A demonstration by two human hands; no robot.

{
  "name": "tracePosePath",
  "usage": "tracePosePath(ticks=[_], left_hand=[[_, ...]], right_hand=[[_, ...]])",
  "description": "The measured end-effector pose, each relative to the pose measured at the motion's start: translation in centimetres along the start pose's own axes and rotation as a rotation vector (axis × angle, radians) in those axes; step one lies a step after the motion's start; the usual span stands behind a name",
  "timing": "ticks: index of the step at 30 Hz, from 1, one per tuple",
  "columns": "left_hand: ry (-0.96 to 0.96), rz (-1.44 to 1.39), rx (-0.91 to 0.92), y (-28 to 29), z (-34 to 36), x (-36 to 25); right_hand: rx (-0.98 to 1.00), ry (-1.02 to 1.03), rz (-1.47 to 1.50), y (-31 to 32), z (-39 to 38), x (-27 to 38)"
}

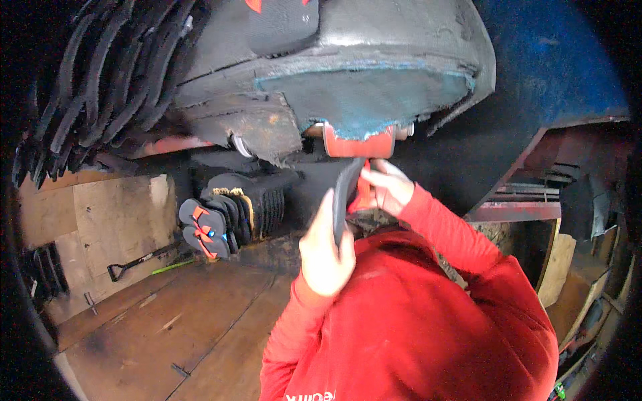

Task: The person repeatedly presses the soles of multiple sandals against a rotating grinding wheel to smooth or shape the bottom surface. They handle each sandal one at a time, rotating it to treat different areas, then place it on a nearby pile before picking up the next.

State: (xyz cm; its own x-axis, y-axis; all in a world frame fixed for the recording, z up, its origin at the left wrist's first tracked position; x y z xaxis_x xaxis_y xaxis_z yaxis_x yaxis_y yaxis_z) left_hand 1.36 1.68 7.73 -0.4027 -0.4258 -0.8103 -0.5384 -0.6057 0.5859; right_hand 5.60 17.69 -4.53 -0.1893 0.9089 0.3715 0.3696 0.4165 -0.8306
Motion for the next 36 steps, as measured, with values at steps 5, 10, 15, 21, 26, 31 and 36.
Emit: tracePosePath(ticks=[5,10,15,21,26,31,36], left_hand=[[0.084,0.046,-0.005,0.7,-7.2,4.9],[-0.043,-0.192,0.137,-1.1,-6.2,8.7],[0.156,-0.810,0.348,-5.1,3.0,9.2],[0.314,-0.722,0.411,-5.1,5.2,7.3],[0.418,-0.802,0.447,-8.8,9.0,9.5],[0.217,-0.888,0.247,-9.1,5.2,10.6],[0.225,-0.819,0.095,-8.3,3.6,9.9]], right_hand=[[-0.083,-0.031,-0.238,1.7,-1.4,-2.7],[-0.123,0.198,-0.575,1.8,-1.4,-5.1],[0.120,0.427,-0.643,0.4,-0.9,-4.3],[0.090,0.195,-0.429,0.3,-1.5,-3.2],[-0.003,0.043,-0.286,1.9,0.7,-0.3],[0.140,0.122,-0.629,2.2,-0.5,-1.1],[-0.119,0.792,-1.552,0.8,-2.0,-3.3]])
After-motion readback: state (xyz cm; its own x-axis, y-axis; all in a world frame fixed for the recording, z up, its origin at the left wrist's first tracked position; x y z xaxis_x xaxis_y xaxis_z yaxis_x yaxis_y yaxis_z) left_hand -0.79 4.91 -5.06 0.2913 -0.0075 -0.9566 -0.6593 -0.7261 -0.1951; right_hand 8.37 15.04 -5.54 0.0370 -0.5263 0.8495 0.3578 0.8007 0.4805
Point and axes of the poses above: each hand's wrist, its own z-axis towards the middle knuckle, its own y-axis out of the back of the hand, x = y × z, the point moved 3 cm from there along z, towards the middle knuckle
